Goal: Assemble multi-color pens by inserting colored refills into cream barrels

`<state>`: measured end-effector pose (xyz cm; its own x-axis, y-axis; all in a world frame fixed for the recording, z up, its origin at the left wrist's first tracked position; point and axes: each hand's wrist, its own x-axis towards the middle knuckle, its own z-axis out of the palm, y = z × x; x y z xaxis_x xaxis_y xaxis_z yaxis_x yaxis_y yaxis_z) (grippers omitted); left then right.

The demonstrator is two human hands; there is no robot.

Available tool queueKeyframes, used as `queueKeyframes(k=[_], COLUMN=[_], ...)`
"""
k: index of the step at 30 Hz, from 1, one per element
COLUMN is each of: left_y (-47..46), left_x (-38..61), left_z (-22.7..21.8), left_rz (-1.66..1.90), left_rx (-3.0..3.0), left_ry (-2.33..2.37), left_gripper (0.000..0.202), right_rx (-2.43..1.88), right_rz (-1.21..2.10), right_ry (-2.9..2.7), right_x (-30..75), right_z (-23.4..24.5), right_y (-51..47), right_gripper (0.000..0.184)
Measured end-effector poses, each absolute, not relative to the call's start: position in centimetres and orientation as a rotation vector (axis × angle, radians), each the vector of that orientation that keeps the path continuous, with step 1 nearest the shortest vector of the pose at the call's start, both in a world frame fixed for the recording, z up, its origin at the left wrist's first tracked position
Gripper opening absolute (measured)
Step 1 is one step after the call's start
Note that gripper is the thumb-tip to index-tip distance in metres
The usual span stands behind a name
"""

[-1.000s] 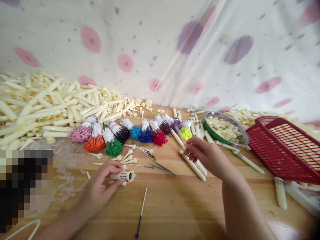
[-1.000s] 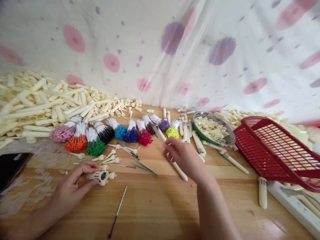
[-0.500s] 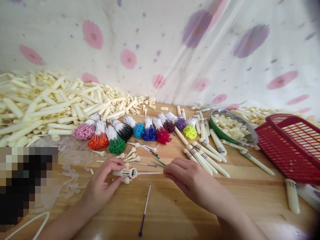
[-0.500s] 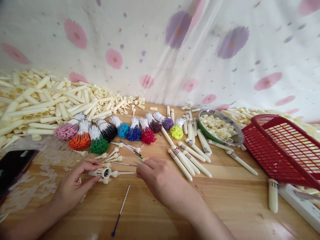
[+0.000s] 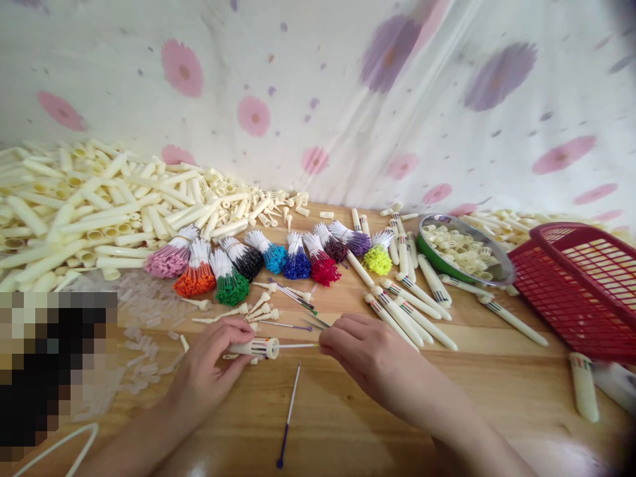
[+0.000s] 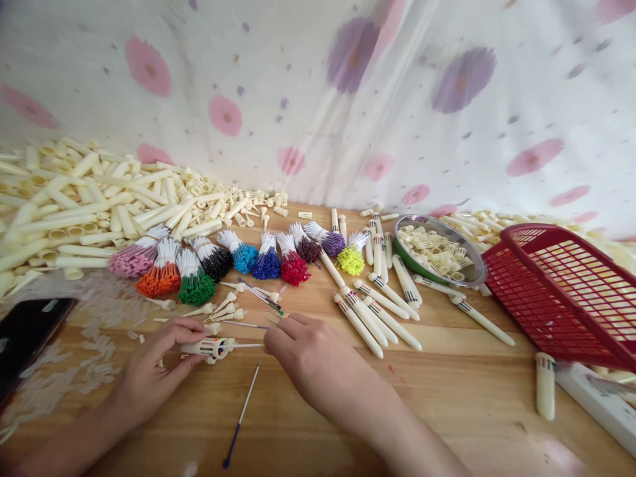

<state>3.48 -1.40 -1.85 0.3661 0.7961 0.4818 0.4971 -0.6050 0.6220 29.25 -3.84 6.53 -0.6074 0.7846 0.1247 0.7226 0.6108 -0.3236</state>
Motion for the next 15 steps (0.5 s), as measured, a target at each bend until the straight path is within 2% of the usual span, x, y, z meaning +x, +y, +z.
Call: queueKeyframes(k=[10, 15], left_y=[-1.5, -1.6], left_x=[3.8, 3.7], left_z=[-1.9, -2.0], left_rz=[1.099, 1.100], left_rx=[2.347, 2.317], left_ry=[1.103, 1.120], left_gripper=[0.015, 0.014], right_rx=[-1.227, -1.182], right_rz=[0.374, 0.387], right_ry=[-2.705, -2.658], right_x=[27.6, 26.7], right_z=[7.1, 5.7], right_y=[-3.7, -3.6], right_gripper=[0.014, 0.011])
